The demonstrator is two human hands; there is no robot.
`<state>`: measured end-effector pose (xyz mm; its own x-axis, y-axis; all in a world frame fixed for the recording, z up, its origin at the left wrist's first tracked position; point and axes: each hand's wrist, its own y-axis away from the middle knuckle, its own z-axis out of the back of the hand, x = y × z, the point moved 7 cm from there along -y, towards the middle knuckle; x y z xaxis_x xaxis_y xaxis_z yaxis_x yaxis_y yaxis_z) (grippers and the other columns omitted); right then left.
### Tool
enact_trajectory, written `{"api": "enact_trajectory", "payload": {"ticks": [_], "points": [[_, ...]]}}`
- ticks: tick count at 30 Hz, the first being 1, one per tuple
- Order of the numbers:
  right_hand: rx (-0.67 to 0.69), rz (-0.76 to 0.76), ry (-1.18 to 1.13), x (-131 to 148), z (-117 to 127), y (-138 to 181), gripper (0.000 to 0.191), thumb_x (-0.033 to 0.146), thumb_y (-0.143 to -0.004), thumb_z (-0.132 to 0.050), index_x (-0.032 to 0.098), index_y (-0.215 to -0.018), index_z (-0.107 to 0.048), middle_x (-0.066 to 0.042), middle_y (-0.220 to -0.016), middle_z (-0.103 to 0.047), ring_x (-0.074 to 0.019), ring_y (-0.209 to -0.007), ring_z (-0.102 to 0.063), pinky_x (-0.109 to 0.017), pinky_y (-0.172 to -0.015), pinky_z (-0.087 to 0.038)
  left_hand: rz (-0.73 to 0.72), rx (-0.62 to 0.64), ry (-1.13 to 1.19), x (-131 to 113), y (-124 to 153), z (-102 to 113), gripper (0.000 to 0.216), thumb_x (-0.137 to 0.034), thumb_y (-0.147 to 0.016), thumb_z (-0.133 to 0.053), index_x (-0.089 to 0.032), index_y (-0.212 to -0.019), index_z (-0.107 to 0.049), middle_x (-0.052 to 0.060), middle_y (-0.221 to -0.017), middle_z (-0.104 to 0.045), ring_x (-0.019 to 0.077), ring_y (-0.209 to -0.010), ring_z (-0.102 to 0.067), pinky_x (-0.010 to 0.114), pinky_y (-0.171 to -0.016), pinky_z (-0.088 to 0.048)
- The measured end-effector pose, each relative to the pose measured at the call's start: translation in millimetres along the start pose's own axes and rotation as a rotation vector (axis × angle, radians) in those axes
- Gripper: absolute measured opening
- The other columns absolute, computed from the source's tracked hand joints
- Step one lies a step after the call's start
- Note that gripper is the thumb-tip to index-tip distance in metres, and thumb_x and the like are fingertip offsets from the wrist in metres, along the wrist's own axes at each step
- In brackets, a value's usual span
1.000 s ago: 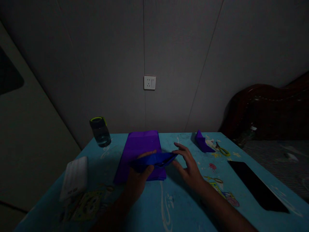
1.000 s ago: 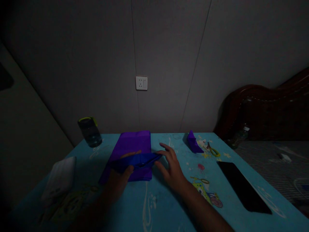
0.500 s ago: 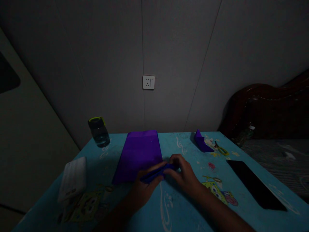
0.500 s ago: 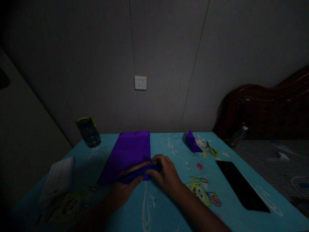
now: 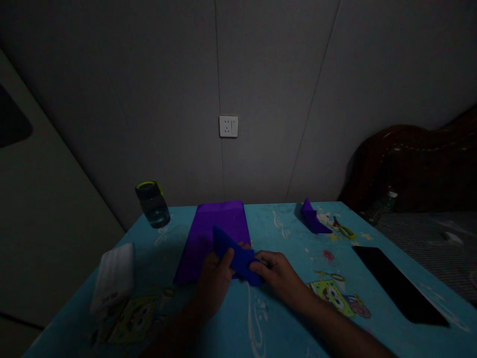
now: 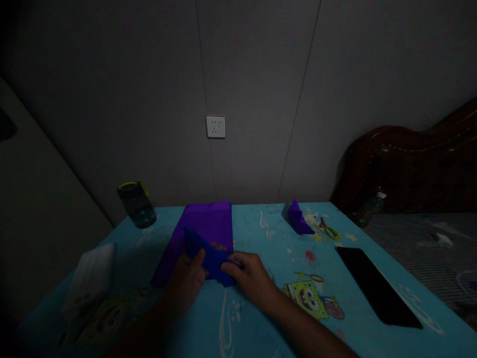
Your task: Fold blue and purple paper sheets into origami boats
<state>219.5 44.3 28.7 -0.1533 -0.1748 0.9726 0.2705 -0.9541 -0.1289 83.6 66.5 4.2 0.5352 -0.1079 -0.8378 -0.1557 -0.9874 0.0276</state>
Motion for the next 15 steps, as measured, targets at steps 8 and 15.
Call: {"api": "enact_trajectory", "payload": {"ticks": [8,15], "points": [[0.413,-0.11,-0.167,2,-30,11,0.057,0.064,-0.091,-0.042,0.013,-0.095,-0.067,-0.01,-0.088,-0.073,-0.0137,-0.062,-0.069,-0.023,-0.056,-0.047,-0.002,-0.201,0.352,-8,-1,7,0.039,-0.041,-0.055,-0.089,-0.016,-0.077,-0.069,0.003,-0.076,-0.076,0.0187,-0.074,-0.073,0.029,-0.074,-0.057],[0.245,-0.036,-0.057,-8,-32,6,0.055,0.06,-0.093,-0.043,0.012,-0.092,-0.069,-0.009,-0.079,-0.074,-0.0156,-0.062,-0.069,-0.025,-0.057,-0.046,-0.039,-0.17,0.331,-11,1,4,0.035,-0.044,-0.063,-0.085,-0.016,-0.078,-0.069,0.003,-0.077,-0.076,0.0182,-0.076,-0.073,0.031,-0.08,-0.056]]}}
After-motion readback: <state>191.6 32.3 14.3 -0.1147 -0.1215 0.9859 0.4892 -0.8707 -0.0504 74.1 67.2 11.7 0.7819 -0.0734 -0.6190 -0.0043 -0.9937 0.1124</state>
